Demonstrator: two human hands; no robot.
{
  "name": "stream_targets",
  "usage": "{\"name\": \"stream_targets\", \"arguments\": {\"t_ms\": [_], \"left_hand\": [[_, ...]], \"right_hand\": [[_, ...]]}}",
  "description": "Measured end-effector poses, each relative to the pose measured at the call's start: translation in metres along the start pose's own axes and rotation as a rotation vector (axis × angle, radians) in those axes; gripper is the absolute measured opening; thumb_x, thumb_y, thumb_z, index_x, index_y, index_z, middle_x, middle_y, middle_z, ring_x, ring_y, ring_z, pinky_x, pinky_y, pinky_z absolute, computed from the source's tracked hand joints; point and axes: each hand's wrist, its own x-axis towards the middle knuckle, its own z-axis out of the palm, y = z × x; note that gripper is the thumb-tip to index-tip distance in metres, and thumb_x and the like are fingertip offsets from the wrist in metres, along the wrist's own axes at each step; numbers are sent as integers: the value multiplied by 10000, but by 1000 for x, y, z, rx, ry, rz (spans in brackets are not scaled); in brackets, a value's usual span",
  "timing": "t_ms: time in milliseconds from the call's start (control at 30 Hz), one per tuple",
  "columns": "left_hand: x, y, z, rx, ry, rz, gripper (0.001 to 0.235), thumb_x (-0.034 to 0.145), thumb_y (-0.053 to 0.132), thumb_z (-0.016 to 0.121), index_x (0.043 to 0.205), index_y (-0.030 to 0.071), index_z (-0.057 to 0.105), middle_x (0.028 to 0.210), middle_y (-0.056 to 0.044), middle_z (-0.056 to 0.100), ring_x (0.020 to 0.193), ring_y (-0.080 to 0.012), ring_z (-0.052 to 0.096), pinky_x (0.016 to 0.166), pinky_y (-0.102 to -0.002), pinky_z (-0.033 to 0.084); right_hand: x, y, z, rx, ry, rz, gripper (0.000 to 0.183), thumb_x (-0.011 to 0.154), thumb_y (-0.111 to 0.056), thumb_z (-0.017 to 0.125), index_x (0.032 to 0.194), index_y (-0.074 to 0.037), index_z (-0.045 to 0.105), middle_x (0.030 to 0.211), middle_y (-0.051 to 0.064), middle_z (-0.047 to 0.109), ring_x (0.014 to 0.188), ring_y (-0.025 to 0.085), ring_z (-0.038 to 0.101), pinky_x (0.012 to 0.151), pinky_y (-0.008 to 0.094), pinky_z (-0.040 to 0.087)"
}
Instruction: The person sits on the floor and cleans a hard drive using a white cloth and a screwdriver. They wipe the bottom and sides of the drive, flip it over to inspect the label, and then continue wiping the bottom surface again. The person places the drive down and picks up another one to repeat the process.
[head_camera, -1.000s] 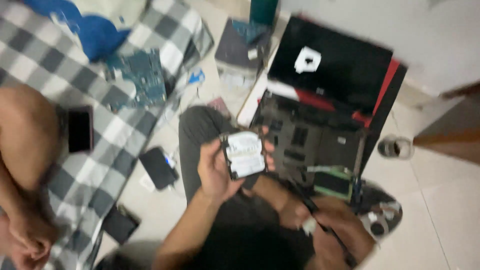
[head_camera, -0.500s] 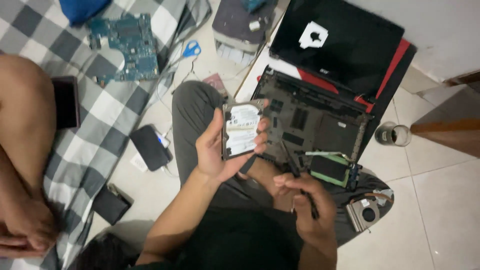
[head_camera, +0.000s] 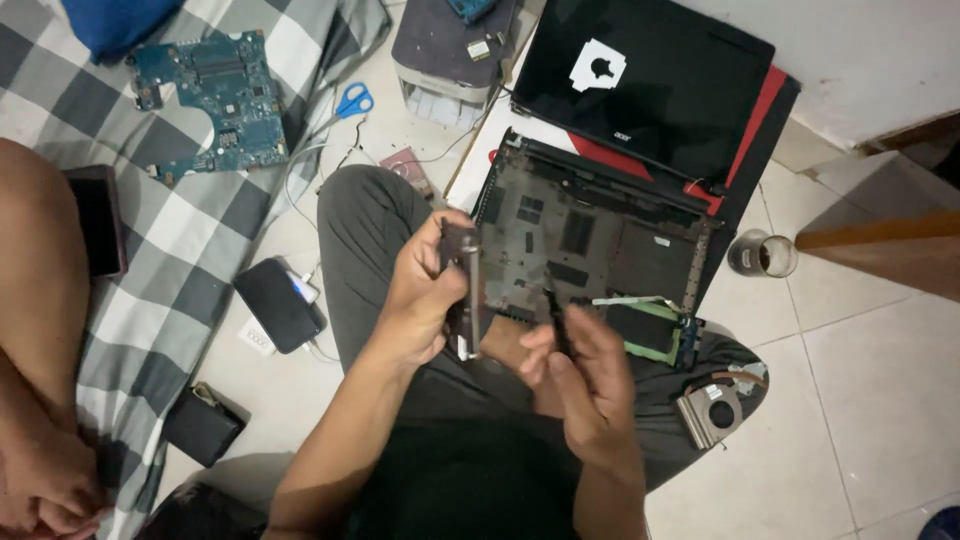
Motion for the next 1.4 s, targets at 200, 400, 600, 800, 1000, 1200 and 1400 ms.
{"name": "stream_targets", "arguments": {"t_ms": [200, 400, 600, 800, 1000, 1200, 1400], "left_hand": [[1, 8, 12, -209, 190, -205, 536, 914, 203, 736, 1390, 42, 550, 1042, -210, 687, 960, -310, 750, 831, -498, 678], [-5, 14, 20, -220, 24, -165, 497, 997, 194, 662, 1437, 21, 509, 1385, -241, 571, 1117, -389, 716, 882, -492, 661], [-8, 11, 18, -355, -2, -174, 503, 1024, 248, 652, 1441, 1, 520, 1372, -206, 544, 1122, -387, 692, 943, -527, 637], [-8, 15, 10, -410, -20, -180, 551, 1037, 336, 609, 1437, -31, 514, 1346, -234, 582, 1094, -377, 696, 929, -535, 635], [-5, 20, -6, -338, 3, -115, 437, 997, 286, 705, 1320, 14, 591, 1352, -247, 577, 1065, -347, 704, 905, -480, 647], [-3, 22, -10, -293, 77, -136, 445, 963, 288, 703, 1292, 13, 584, 1319, -242, 603, 1048, -323, 712, 870, -471, 655], [-7, 21, -12, -348, 77, -136, 410, 989, 261, 679, 1293, -1, 591, 1345, -270, 588, 1058, -339, 714, 879, -471, 658]], "right_hand": [[-3, -13, -13, -167, 88, 45, 403, 1079, -131, 535, 1446, 20, 464, 1035, 147, 708, 705, 121, 599, 639, 264, 533], [-1, -50, -3, -571, 139, 145, 270, 976, -55, 626, 1232, 28, 624, 960, 141, 784, 900, 209, 787, 861, 313, 653], [-5, -47, -1, -535, 169, 169, 295, 981, -56, 624, 1264, 16, 577, 1011, 150, 772, 933, 212, 773, 835, 291, 637], [-15, -19, -22, -502, 200, 296, 368, 1006, -106, 600, 1349, 10, 538, 1189, 159, 743, 1066, 241, 745, 923, 335, 623], [-18, 22, -69, -711, 167, 569, 251, 995, -177, 649, 1211, -67, 709, 1133, 79, 761, 1058, 181, 715, 889, 309, 546], [-3, 32, -85, -974, 191, 358, 257, 1003, -127, 684, 1225, -8, 738, 1125, 125, 648, 1092, 262, 657, 935, 371, 521], [9, 44, -110, -995, 211, 383, 169, 1024, -93, 663, 1175, -32, 709, 1065, 104, 597, 993, 246, 640, 857, 370, 492]]}}
